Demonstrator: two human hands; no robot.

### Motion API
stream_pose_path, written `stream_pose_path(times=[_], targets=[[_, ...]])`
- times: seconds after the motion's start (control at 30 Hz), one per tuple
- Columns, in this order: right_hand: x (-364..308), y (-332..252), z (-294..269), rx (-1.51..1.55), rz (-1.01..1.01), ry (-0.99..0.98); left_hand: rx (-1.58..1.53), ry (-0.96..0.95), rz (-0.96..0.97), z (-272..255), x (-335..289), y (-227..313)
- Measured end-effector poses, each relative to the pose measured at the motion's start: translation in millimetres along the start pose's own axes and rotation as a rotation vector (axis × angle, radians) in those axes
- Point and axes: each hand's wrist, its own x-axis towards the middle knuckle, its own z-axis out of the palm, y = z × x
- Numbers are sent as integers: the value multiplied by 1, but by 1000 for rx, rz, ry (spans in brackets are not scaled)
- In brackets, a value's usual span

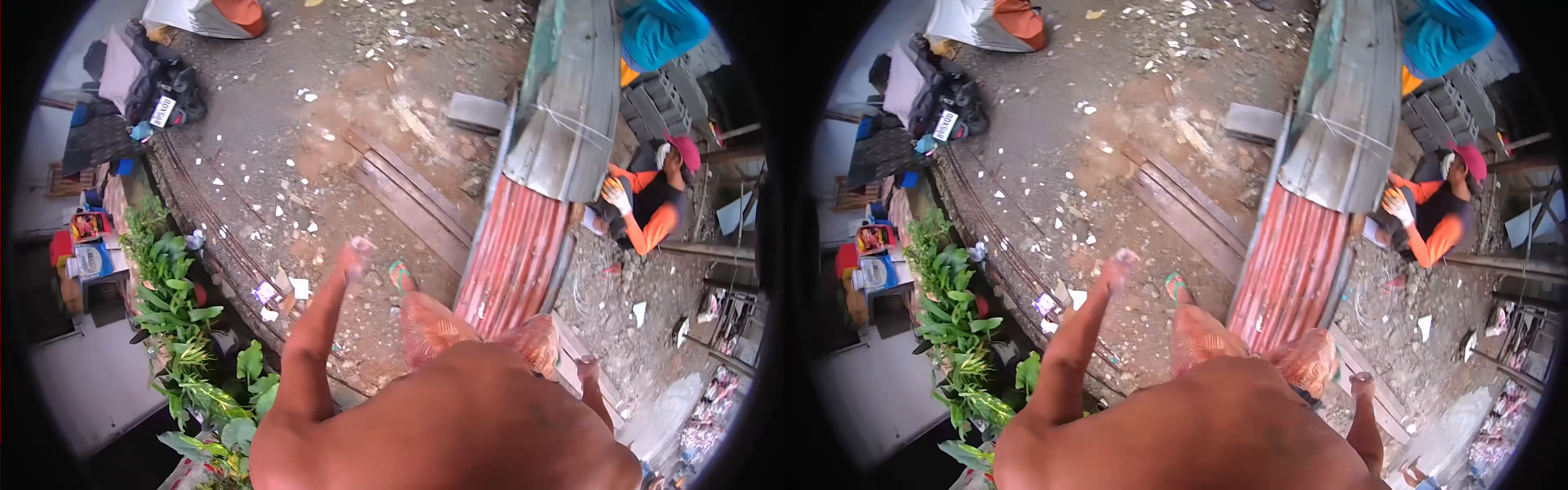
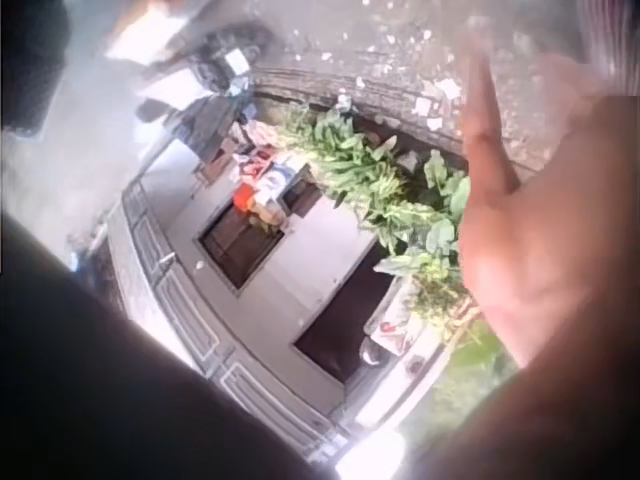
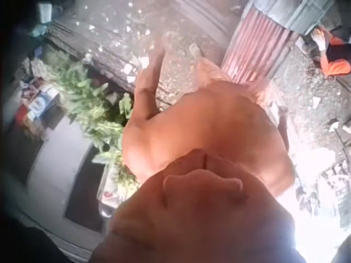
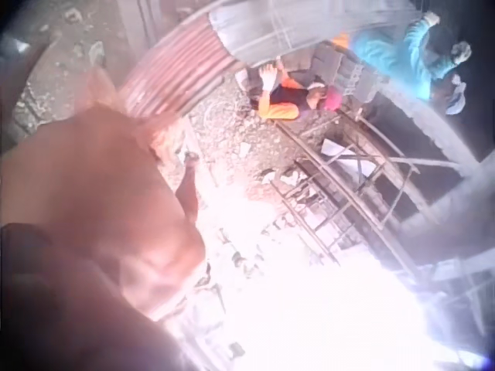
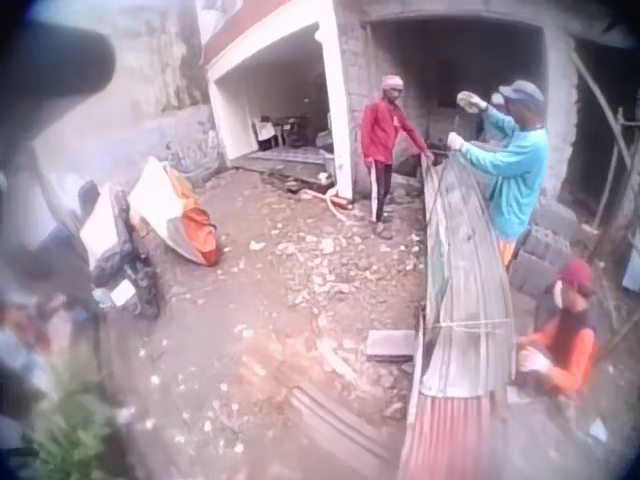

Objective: The person places concrete blocks on the ground, repositions a corrugated metal chute onto the supports alongside other workers, and holds the chute while water is poured down it from a bucket.

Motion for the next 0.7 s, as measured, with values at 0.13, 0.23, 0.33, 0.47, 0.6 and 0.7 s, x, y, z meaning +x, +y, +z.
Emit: stream_pose_path(times=[0.13,0.23,0.33,0.47,0.6,0.7], targets=[[53,-52,-9,-332,-228,64,-215,-226,-250,-4,-34,6],[70,-190,0,-496,-807,140,-283,-244,-664,-27,-62,-33],[34,-317,25,609,-505,-23,-76,-508,-838,-60,-73,-40],[11,-426,84,631,-394,-235,-284,-404,-826,-128,-27,-98],[49,-365,254,623,-294,-666,-535,-285,-574,-126,76,-33],[8,-418,343,35,-386,-815,-232,-83,-684,-153,117,57]])
